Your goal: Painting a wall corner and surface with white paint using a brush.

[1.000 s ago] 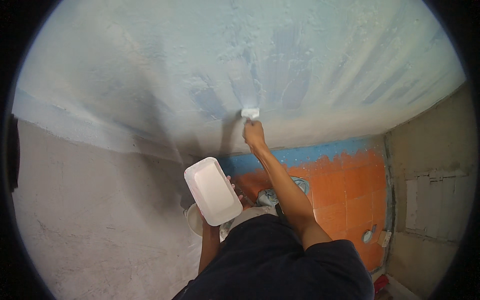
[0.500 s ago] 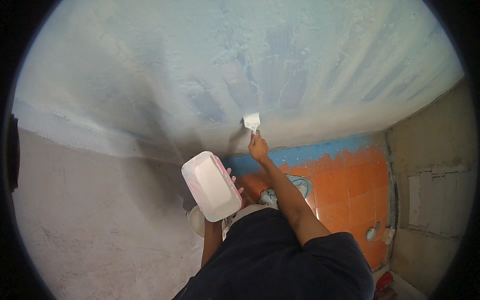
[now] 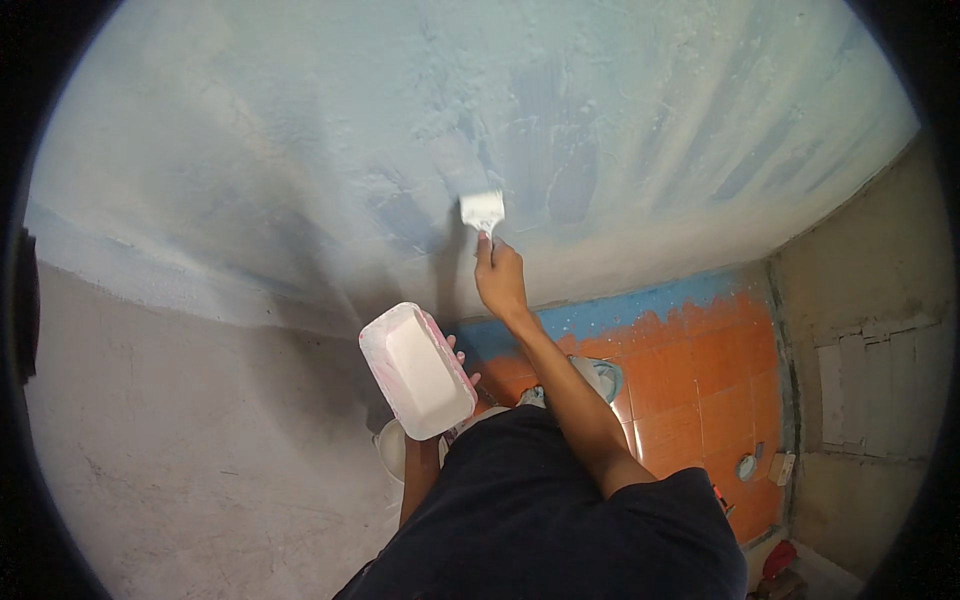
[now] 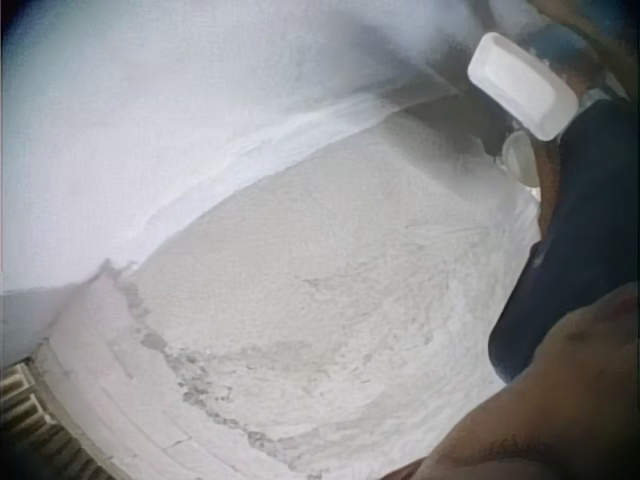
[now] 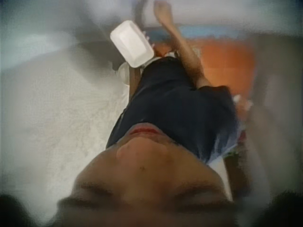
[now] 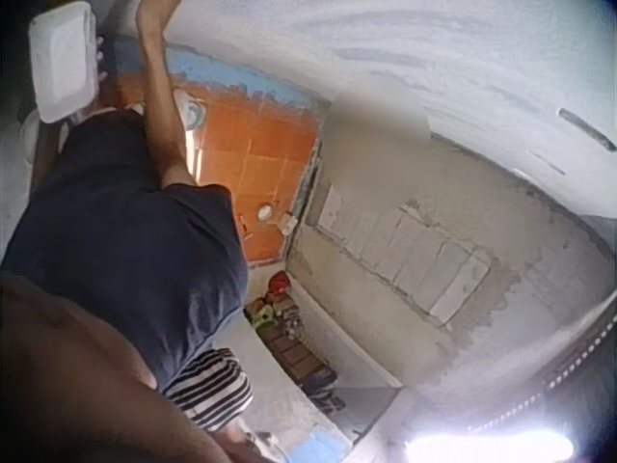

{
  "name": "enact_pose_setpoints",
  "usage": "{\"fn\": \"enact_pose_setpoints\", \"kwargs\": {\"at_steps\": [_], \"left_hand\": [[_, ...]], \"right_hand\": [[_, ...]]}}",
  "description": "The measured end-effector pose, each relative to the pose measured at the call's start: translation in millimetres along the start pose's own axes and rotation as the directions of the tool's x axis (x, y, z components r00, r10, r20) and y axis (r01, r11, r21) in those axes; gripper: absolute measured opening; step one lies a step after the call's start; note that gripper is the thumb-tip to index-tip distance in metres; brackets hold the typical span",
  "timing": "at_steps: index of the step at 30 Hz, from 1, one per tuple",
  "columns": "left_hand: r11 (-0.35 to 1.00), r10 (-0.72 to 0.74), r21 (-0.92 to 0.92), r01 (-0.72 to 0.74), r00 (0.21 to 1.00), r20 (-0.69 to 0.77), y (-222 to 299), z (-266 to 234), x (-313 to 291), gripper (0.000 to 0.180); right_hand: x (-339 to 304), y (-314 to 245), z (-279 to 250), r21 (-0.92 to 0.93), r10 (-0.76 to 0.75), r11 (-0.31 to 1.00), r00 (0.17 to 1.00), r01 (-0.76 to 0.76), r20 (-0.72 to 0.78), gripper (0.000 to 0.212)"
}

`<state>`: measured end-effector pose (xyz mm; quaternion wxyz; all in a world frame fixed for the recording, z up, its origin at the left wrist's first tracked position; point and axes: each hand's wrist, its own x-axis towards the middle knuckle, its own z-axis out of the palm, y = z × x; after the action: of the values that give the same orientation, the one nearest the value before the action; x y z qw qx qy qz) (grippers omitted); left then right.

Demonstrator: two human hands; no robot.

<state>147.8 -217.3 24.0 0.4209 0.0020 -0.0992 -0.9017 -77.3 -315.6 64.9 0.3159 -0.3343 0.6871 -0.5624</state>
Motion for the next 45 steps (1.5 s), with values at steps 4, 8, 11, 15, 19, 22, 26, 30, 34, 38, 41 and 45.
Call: {"fn": "enact_pose_setpoints", "kwargs": {"at_steps": [4, 8, 11, 15, 19, 22, 26, 30, 34, 38, 41, 45], "left_hand": [[0.997, -0.005, 0.081, 0.009, 0.999, -0.05, 4.7, 0.0, -0.5, 0.092], [0.998, -0.011, 0.066, 0.013, 1.0, -0.029, 9.4, -0.9, 2.1, 0.091], [0.997, -0.033, -0.073, 0.028, 0.997, -0.064, 3.4, 5.0, 8.5, 0.105], [0.997, -0.007, 0.071, 0.012, 0.998, -0.065, -4.7, 21.7, 12.1, 0.105], [0.984, 0.102, 0.161, -0.079, 0.986, -0.134, 4.3, 14.5, -10.3, 0.108], [0.988, 0.114, 0.112, -0.105, 0.99, -0.078, -0.8, 6.9, -7.8, 0.107], [0.99, 0.13, 0.063, -0.124, 0.987, -0.099, 1.0, 7.8, -7.1, 0.107], [0.974, 0.184, 0.154, -0.168, 0.978, -0.096, 8.7, 7.7, -19.0, 0.108], [0.968, 0.212, 0.147, -0.205, 0.977, -0.032, -2.5, 11.2, -9.8, 0.108], [0.964, 0.221, 0.155, -0.215, 0.975, -0.02, -3.4, 13.4, -20.3, 0.108], [0.94, 0.262, 0.245, -0.239, 0.963, -0.068, 5.6, 15.5, -37.8, 0.106], [0.957, 0.222, 0.214, -0.196, 0.97, -0.1, 4.3, 26.9, -31.1, 0.099]], "right_hand": [[4.0, -20.5, -9.7, -0.099, -0.29, 0.952, 0.957, 0.291, 0.021, 0.033], [21.2, 130.1, 24.1, -0.299, -0.224, 0.93, 0.975, 0.215, 0.004, 0.036], [17.0, 236.2, 21.1, -0.45, -0.06, 0.89, 0.998, 0.069, 0.034, 0.041], [30.4, 242.9, -1.2, -0.153, 0.574, 0.819, 0.797, -0.553, 0.189, 0.041], [23.4, 63.1, 18.9, 0.412, 0.248, 0.817, 0.891, -0.403, 0.379, 0.038], [-11.6, -63.6, -13.2, 0.299, 0.145, 0.921, 0.934, -0.248, 0.327, 0.039], [-9.3, -68.8, -11.9, -0.011, -0.39, 0.921, 0.921, 0.39, 0.018, 0.034], [23.6, 85.7, 25.8, -0.223, -0.284, 0.931, 0.957, 0.288, 0.05, 0.032], [23.4, 221.1, 22.0, -0.211, -0.243, 0.949, 0.97, 0.234, -0.015, 0.033], [23.7, 197.1, 22.4, 0.11, 0.524, 0.82, 0.814, -0.562, 0.251, 0.037], [14.5, 59.6, 48.4, 0.294, 0.217, 0.913, 0.947, -0.283, 0.237, 0.038], [-28.0, -96.8, 14.4, 0.267, -0.061, 0.964, 0.98, 0.008, 0.191, 0.042]]}}
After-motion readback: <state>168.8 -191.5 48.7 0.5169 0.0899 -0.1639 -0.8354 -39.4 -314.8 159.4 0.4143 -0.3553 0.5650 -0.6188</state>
